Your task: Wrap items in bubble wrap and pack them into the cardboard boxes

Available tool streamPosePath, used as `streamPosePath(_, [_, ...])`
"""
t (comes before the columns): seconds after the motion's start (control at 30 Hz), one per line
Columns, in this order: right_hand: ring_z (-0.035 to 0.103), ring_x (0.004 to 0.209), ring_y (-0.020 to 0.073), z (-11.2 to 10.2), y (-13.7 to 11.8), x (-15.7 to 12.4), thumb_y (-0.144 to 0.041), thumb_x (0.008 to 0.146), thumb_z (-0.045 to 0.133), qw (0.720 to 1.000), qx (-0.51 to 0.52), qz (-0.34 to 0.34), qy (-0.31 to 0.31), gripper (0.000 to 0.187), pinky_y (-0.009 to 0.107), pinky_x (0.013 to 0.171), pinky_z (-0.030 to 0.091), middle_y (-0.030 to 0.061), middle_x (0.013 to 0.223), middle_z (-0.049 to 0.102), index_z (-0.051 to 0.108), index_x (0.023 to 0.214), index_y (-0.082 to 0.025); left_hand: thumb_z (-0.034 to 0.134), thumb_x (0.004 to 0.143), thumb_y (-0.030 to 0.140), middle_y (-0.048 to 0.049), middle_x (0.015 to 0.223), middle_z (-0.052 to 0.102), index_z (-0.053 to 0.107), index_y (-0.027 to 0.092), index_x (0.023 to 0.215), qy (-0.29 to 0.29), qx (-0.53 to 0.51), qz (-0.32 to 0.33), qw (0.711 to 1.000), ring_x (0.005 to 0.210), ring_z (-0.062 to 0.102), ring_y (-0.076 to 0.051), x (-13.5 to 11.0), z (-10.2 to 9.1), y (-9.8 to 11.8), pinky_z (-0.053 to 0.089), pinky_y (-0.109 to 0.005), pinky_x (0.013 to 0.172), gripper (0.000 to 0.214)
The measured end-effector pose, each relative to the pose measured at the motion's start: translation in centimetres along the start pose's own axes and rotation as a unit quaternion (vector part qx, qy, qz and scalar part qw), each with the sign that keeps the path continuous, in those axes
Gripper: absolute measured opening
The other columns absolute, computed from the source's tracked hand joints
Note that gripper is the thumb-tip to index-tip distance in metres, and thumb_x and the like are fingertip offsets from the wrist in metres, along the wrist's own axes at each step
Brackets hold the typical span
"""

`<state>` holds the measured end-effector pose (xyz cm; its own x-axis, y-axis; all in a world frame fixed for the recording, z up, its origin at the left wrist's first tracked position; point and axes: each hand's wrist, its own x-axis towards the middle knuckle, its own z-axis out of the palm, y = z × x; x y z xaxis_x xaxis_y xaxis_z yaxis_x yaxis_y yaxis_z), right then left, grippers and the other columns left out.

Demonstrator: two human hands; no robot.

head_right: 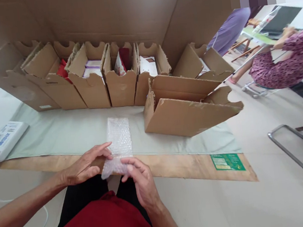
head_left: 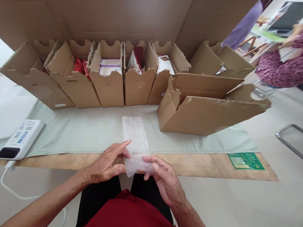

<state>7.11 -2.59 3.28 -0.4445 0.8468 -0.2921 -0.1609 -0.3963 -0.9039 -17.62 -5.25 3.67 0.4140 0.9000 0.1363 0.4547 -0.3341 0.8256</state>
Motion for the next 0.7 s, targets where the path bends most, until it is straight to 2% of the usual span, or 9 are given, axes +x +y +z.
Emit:
streamPosePath(0.07, [0.071, 0.096, 0.0276, 0.4, -0.7, 1.7, -0.056, 0.087, 0.064, 0.999, 0.031, -0.011, -0.012, 0.047, 0.037, 0.076, 0.056, 0.0134, 0.105, 0.076, 0.069, 0.116, -0.018, 0.048, 0.096, 0.053, -0.0095, 0.117, 0.068, 0.019, 0.021, 0.16, 0.034, -0.012, -0.028, 0.999, 0.114, 0.061, -0.026, 0.3, 0.6, -0.6, 0.046, -0.045, 0.105, 0.078])
streamPosePath(0.13, [0.068, 0.114, 0.0311, 0.9, -0.9, 3.1, -0.052, 0.089, 0.063, 0.999, 0.048, -0.009, -0.007, 0.053, 0.038, 0.079, 0.058, 0.0172, 0.123, 0.071, 0.06, 0.13, -0.019, 0.054, 0.095, 0.045, -0.0067, 0.103, 0.07, 0.02, 0.018, 0.16, 0.1, 0.01, -0.072, 0.992, 0.108, 0.063, -0.024, 0.6, 1.7, -0.8, 0.048, -0.043, 0.101, 0.078])
streamPosePath(0.2, [0.065, 0.121, 0.0319, 1.3, -0.5, 3.9, -0.049, 0.089, 0.064, 0.999, 0.045, -0.004, 0.013, 0.063, 0.041, 0.083, 0.059, 0.0186, 0.133, 0.066, 0.046, 0.143, -0.021, 0.053, 0.097, 0.032, -0.004, 0.092, 0.07, 0.024, 0.016, 0.158, 0.175, 0.05, -0.099, 0.978, 0.103, 0.064, -0.022, 0.9, 2.8, -0.8, 0.048, -0.04, 0.099, 0.07])
streamPosePath(0.27, [0.063, 0.125, 0.0315, 1.6, -0.1, 4.0, -0.046, 0.089, 0.066, 0.999, 0.027, -0.005, 0.031, 0.074, 0.043, 0.089, 0.058, 0.0189, 0.14, 0.061, 0.034, 0.152, -0.023, 0.05, 0.097, 0.022, -0.0035, 0.089, 0.069, 0.03, 0.015, 0.155, 0.223, 0.103, -0.094, 0.965, 0.095, 0.062, -0.021, 1.0, 3.6, -0.8, 0.048, -0.04, 0.096, 0.062])
streamPosePath(0.4, [0.06, 0.13, 0.0291, 1.8, 0.0, 3.4, -0.042, 0.089, 0.069, 1.0, -0.001, -0.011, 0.022, 0.077, 0.042, 0.095, 0.057, 0.016, 0.146, 0.055, 0.031, 0.154, -0.027, 0.054, 0.096, 0.018, -0.0031, 0.083, 0.066, 0.054, 0.016, 0.137, 0.245, 0.243, -0.063, 0.936, 0.084, 0.056, -0.021, 1.0, 3.8, -0.8, 0.047, -0.039, 0.082, 0.041])
streamPosePath(0.47, [0.062, 0.127, 0.0285, 1.3, -0.5, 3.0, -0.041, 0.093, 0.065, 0.999, -0.036, -0.015, -0.009, 0.064, 0.041, 0.09, 0.059, 0.0142, 0.144, 0.057, 0.039, 0.15, -0.028, 0.055, 0.096, 0.018, -0.0044, 0.082, 0.065, 0.063, 0.016, 0.124, 0.232, 0.311, -0.049, 0.921, 0.084, 0.054, -0.023, 1.0, 3.8, -0.8, 0.045, -0.039, 0.078, 0.03])
streamPosePath(0.53, [0.064, 0.123, 0.0272, 0.4, -1.1, 2.7, -0.037, 0.098, 0.059, 0.988, -0.134, -0.063, -0.036, 0.048, 0.042, 0.089, 0.06, 0.012, 0.138, 0.062, 0.049, 0.144, -0.029, 0.055, 0.095, 0.017, -0.006, 0.082, 0.064, 0.068, 0.017, 0.113, 0.213, 0.355, -0.04, 0.909, 0.084, 0.052, -0.024, 1.0, 3.7, -0.8, 0.043, -0.038, 0.076, 0.023])
streamPosePath(0.6, [0.061, 0.126, 0.0277, -0.7, -1.4, 2.6, -0.028, 0.099, 0.055, 0.939, -0.297, -0.168, -0.049, 0.038, 0.048, 0.098, 0.055, 0.0106, 0.137, 0.064, 0.056, 0.138, -0.029, 0.055, 0.094, 0.015, -0.0065, 0.082, 0.063, 0.071, 0.017, 0.106, 0.2, 0.368, -0.031, 0.908, 0.083, 0.052, -0.024, 1.2, 3.6, -0.9, 0.043, -0.038, 0.075, 0.02])
streamPosePath(0.7, [0.051, 0.137, 0.0338, -1.9, -1.4, 3.3, -0.015, 0.096, 0.056, 0.788, -0.53, -0.304, -0.074, 0.037, 0.057, 0.106, 0.047, 0.0131, 0.144, 0.06, 0.063, 0.132, -0.024, 0.055, 0.093, 0.016, -0.0069, 0.083, 0.063, 0.072, 0.017, 0.102, 0.187, 0.36, -0.024, 0.914, 0.081, 0.052, -0.024, 1.4, 3.1, -0.9, 0.044, -0.038, 0.075, 0.019])
